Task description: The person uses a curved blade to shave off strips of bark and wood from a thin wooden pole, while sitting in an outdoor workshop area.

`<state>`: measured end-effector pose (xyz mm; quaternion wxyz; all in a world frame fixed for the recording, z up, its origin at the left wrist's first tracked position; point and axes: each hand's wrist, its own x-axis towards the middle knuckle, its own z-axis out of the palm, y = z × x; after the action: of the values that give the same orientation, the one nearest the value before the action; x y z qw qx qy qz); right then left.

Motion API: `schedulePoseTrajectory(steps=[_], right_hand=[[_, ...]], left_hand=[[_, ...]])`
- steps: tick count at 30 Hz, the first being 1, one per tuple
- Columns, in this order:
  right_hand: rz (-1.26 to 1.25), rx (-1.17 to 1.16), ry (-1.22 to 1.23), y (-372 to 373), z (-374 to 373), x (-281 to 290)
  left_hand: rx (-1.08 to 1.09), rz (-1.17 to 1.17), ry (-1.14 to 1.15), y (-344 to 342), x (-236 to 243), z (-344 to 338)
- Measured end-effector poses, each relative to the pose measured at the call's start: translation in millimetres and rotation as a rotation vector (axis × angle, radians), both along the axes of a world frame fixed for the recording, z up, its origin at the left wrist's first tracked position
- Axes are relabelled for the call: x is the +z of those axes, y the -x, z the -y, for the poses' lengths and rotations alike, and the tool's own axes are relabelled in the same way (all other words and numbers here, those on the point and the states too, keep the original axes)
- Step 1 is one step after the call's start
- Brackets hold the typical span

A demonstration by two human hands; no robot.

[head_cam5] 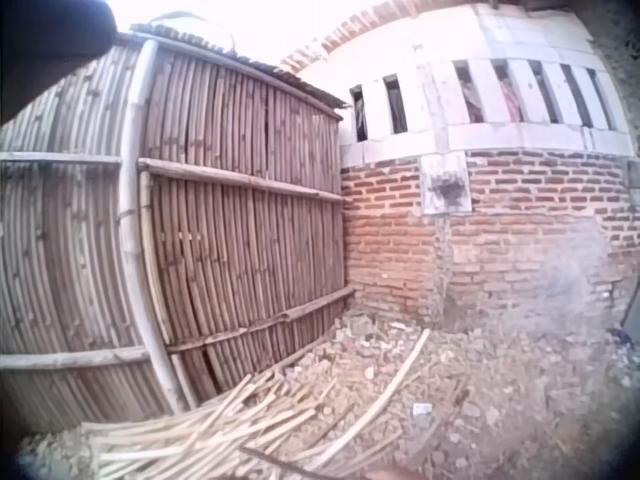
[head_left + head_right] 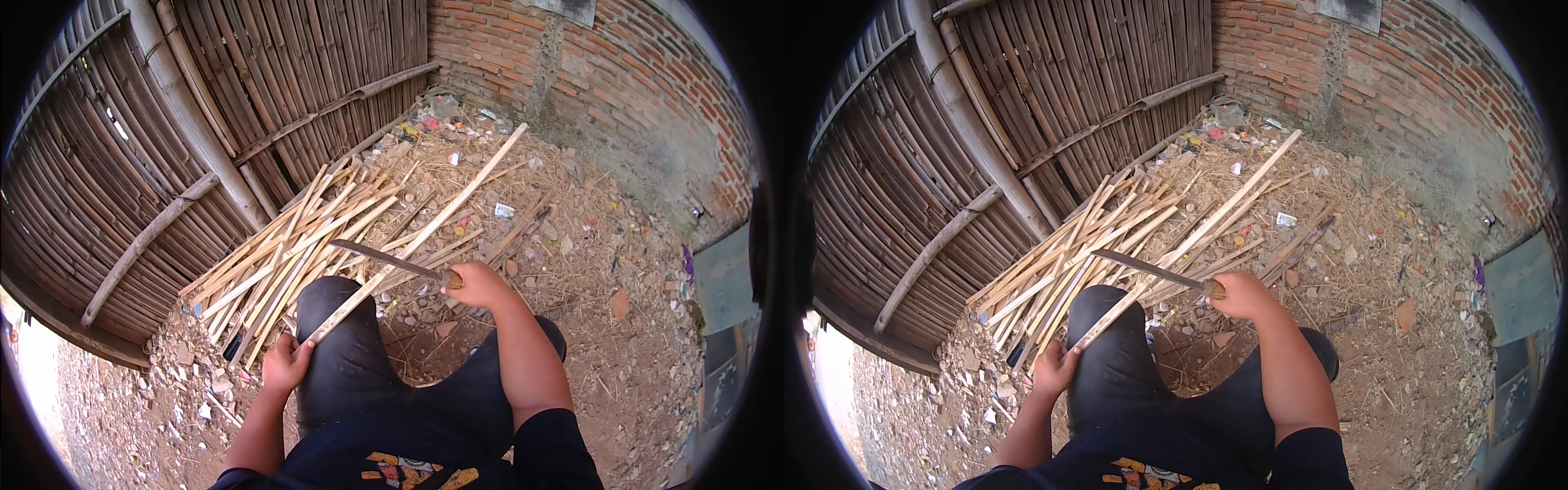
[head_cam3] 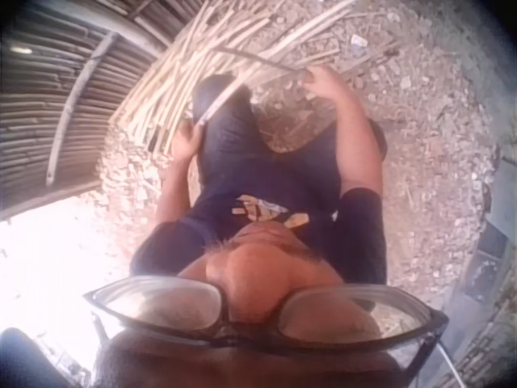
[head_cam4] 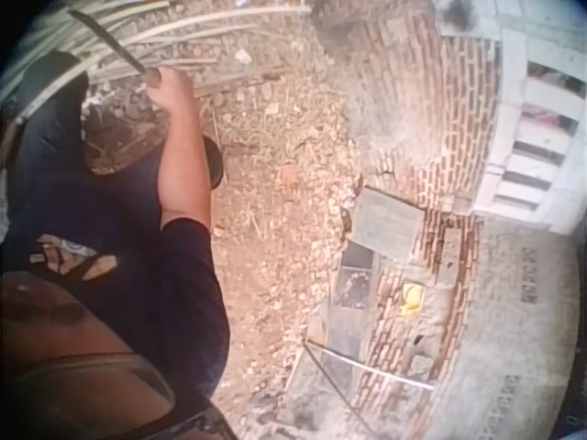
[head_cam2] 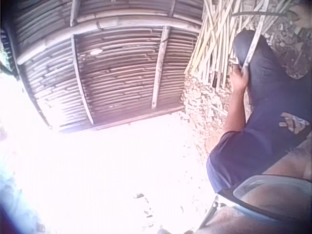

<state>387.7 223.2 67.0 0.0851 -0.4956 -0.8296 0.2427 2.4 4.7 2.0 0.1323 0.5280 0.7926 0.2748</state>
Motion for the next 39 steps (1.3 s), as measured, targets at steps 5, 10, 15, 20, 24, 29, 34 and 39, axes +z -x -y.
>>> schedulePoseTrajectory(steps=[5, 10, 15, 20, 24, 29, 34, 39], right_hand=[[0.005, -0.015, -0.036, -0.6, 0.3, -1.6], [-0.001, -0.001, -0.051, -5.0, -3.2, -5.1], [0.000, 0.005, -0.028, -3.1, -2.8, -2.2], [-0.040, 0.006, -0.045, -5.1, -3.6, -7.3], [-0.049, 0.029, -0.076, -6.9, -6.7, -13.1], [-0.035, 0.026, -0.058, -3.9, -4.8, -10.8], [-0.028, 0.021, -0.015, -2.3, -1.8, -3.7], [-0.028, 0.016, 0.000, -1.8, -2.1, -3.7]], left_hand=[[-0.002, -0.014, -0.019, 0.3, -1.3, 0.2], [-0.017, -0.026, -0.043, -0.3, -0.7, -1.3], [-0.013, -0.011, -0.035, -0.8, 0.3, -1.4], [-0.020, -0.031, -0.041, -1.0, 1.0, -1.7], [-0.027, -0.038, -0.055, 0.2, -3.2, -2.5], [-0.024, -0.040, -0.049, 1.6, -4.9, -2.3], [-0.031, -0.027, -0.074, 0.6, -5.0, -2.0], [-0.025, -0.026, -0.063, -0.1, -3.4, -2.2]])
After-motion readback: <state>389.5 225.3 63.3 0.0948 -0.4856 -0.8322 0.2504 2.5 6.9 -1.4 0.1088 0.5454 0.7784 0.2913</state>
